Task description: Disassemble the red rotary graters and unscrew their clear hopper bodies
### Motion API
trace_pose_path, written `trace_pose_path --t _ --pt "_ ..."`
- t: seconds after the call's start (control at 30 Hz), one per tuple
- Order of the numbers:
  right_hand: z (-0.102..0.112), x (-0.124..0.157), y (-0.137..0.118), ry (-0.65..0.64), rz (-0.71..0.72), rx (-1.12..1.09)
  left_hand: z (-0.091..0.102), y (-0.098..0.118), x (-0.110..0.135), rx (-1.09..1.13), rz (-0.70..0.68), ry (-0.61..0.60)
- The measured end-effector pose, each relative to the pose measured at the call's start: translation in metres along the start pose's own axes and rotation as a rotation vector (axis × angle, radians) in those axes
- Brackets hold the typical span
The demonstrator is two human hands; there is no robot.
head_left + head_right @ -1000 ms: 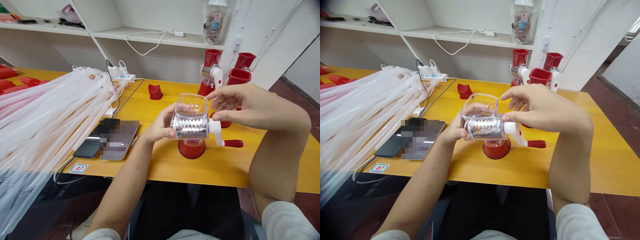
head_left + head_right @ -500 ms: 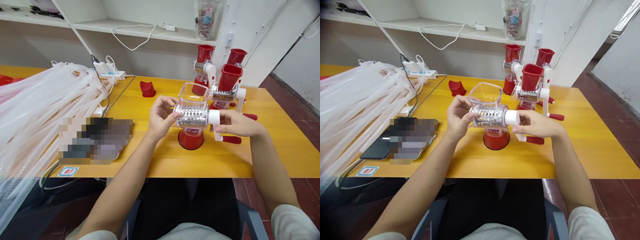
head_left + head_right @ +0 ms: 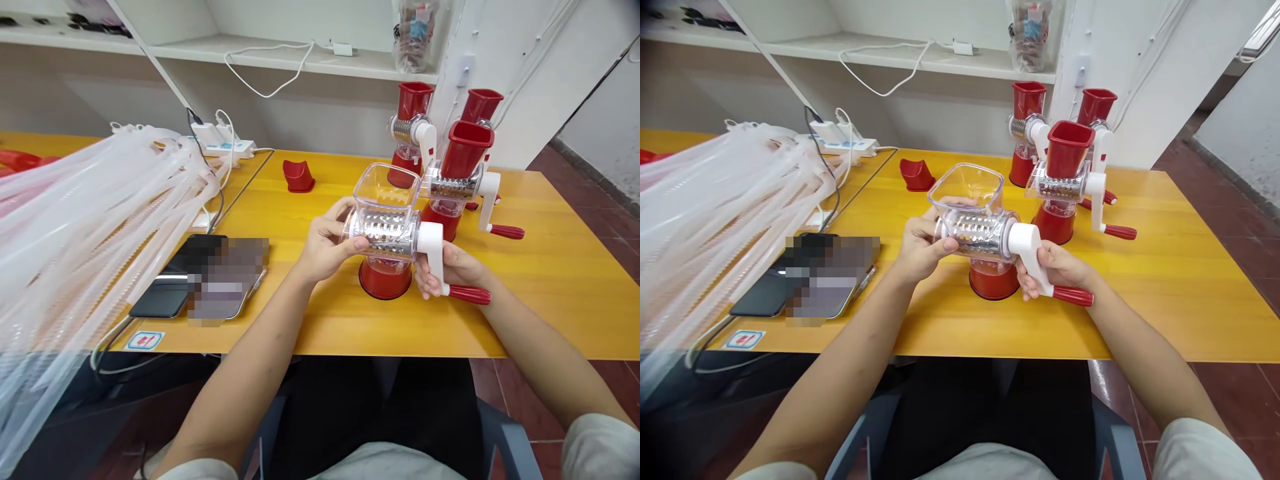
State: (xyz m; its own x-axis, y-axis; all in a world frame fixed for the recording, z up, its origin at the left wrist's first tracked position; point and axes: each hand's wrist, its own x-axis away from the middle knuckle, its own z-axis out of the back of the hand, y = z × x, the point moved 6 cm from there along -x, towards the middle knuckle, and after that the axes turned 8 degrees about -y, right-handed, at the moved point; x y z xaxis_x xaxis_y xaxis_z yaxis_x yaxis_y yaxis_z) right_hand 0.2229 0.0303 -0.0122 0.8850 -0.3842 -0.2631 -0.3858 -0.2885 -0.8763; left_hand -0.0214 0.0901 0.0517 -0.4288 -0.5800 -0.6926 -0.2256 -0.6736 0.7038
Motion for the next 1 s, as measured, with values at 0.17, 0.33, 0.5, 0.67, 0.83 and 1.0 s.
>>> trace_pose_path --t 0.17,0.33,0.5,0.67,0.83,1.0 --pt "-0.005 0.004 -0.006 -0.012 0.033 -0.076 0.001 0.0 0.001 -0.01 -0.008 -0.001" --pt "-0.007 0.007 -0.009 -0.031 0.026 -0.09 -0.001 -0.001 0.0 -0.002 -0.026 0.01" --pt "-0.008 0.007 -0.01 -0.057 -0.007 -0.079 -0.003 -0.001 0.0 0.009 -0.007 0.016" --pt "-0.011 0.008 -0.012 -0.035 -0.023 -0.068 -0.002 -0.001 0.0 -0.017 -0.033 0.028" --pt "-0.01 0.004 -0.015 -0.001 -0.039 -0.046 -0.002 0.0 -0.001 -0.036 -0.09 0.033" --pt "-0.004 -0.002 -0.021 0.082 -0.063 -0.028 -0.001 -0.002 0.0 -0.066 -0.114 0.056"
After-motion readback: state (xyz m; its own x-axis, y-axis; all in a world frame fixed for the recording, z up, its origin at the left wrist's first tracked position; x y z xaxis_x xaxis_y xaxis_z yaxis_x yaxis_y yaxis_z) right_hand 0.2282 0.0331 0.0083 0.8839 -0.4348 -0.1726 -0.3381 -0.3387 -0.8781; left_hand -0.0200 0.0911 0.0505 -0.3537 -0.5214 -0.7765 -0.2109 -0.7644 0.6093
